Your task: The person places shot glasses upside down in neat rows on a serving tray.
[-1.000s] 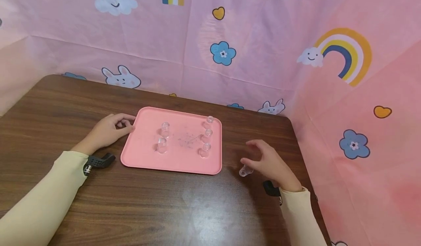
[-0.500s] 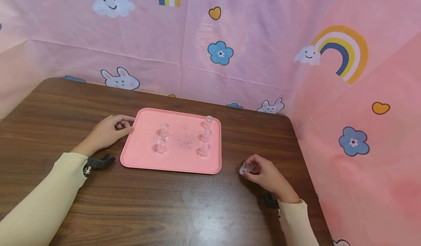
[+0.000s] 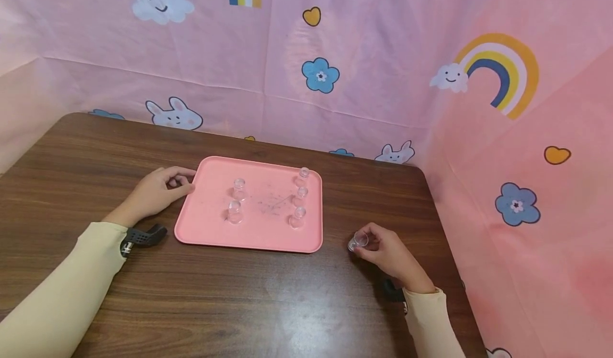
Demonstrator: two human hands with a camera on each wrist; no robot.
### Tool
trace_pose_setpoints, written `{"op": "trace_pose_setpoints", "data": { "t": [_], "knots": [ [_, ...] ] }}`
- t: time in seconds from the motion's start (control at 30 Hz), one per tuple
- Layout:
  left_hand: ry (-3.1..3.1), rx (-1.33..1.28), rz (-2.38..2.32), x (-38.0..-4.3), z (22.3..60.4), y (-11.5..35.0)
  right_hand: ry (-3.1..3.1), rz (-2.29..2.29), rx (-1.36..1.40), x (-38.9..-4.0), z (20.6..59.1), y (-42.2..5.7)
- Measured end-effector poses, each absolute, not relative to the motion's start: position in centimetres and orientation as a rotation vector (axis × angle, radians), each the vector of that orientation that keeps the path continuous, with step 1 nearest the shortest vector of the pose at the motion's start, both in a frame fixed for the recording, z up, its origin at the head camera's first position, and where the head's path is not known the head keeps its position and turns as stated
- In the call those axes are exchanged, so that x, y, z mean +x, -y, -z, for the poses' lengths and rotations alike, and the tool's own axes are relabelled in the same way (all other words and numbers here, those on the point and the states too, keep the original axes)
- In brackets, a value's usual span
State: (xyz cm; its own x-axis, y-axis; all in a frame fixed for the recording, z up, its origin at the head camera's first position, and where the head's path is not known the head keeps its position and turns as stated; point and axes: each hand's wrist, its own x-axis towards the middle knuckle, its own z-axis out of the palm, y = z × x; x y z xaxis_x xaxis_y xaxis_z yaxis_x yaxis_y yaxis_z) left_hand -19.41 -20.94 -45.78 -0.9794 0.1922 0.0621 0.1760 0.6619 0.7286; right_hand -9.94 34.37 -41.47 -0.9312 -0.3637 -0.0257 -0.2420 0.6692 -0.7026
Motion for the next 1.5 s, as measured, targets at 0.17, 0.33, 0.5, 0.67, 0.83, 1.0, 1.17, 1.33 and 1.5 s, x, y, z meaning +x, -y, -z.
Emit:
{"op": "trace_pose_setpoints", "data": {
  "t": [0.17,0.33,0.5,0.67,0.83,1.0,1.17,1.33,1.5],
  "knots": [
    [-2.847,0.314,-1.240,-19.4,45.9,21.1,-2.727,1.096,-0.505,-10.2,41.4,-34.0],
    [-2.851,0.300,-1.231,-19.5,45.9,21.2,-2.737,1.080,-0.482,-10.6,41.3,-33.4],
    [-2.851,0.297,-1.220,-19.6,46.0,21.2,-2.778,1.074,-0.519,-11.2,41.3,-32.8],
    [-2.853,0.283,-1.217,-19.6,46.0,21.3,-2.839,1.088,-0.554,-12.2,40.9,-31.8],
    [-2.856,0.273,-1.220,-19.8,46.2,21.3,-2.873,1.132,-0.548,-13.1,40.1,-30.5],
    [-2.847,0.269,-1.233,-19.8,46.3,21.3,-2.861,1.235,-0.568,-14.1,39.6,-28.9],
    [-2.834,0.258,-1.245,-19.7,46.3,21.3,-2.842,1.335,-0.607,-15.0,39.2,-27.2],
    [-2.835,0.281,-1.245,-19.5,46.1,21.2,-2.820,1.423,-0.671,-15.8,38.6,-25.6],
    [-2.822,0.270,-1.256,-19.5,46.0,21.0,-2.775,1.500,-0.690,-16.4,37.8,-24.1]
  ]
}}
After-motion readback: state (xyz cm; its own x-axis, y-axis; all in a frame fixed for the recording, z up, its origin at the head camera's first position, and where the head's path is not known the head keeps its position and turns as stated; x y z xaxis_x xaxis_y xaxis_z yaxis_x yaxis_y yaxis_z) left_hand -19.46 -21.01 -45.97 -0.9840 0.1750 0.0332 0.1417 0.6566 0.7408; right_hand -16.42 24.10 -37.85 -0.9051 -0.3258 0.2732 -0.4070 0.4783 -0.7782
